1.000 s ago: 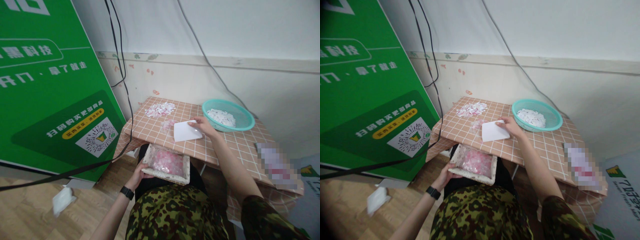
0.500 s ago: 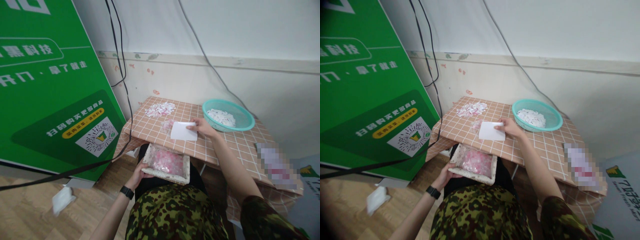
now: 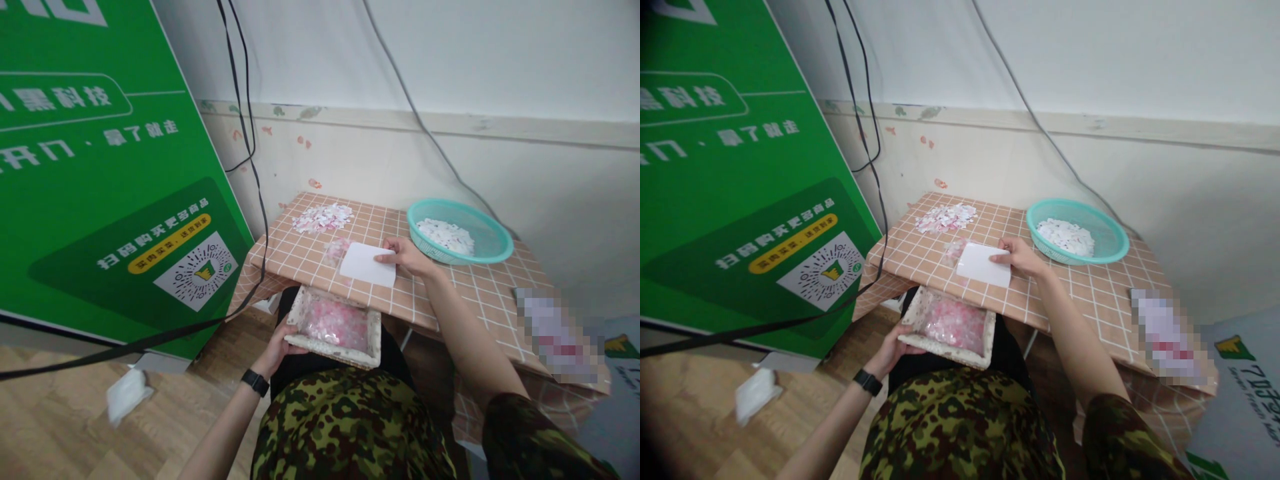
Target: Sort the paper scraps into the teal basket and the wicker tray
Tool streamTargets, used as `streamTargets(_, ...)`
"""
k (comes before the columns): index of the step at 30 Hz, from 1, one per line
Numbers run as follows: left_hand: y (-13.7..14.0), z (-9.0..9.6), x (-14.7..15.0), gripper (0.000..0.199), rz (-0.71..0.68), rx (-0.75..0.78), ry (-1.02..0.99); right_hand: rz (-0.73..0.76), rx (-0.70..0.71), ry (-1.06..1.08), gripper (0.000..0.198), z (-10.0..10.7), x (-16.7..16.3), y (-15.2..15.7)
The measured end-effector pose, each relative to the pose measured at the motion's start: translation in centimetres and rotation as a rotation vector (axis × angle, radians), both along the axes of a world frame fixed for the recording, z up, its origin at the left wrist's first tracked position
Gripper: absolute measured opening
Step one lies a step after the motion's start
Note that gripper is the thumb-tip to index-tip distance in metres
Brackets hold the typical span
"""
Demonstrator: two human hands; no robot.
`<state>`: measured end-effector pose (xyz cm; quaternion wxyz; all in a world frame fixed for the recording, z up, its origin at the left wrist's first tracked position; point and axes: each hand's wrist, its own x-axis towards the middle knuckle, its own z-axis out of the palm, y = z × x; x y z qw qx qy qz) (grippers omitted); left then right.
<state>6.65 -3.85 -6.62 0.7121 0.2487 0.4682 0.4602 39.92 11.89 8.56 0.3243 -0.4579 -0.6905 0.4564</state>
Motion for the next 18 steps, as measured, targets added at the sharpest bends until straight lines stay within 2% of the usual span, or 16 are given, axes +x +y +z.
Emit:
streamTargets(5, 0.0, -0.2, 0.0, 0.044, 0.009, 0.013, 0.02, 0.014, -0.007, 0.02, 0.038, -0.2, -0.1, 0.1)
streamTargets(11, 0.0, -0.1, 0.1, 0.044, 0.003, 0.02, 0.02, 0.018, 0.076, 0.002, 0.038, -0.7, -1.3, 0.2)
streamTargets(18, 0.0, 0.2, 0.1, 0.046, 0.018, 0.014, 0.017, 0.073, 0.038, 0.005, 0.037, -0.4, -2.9, -0.9)
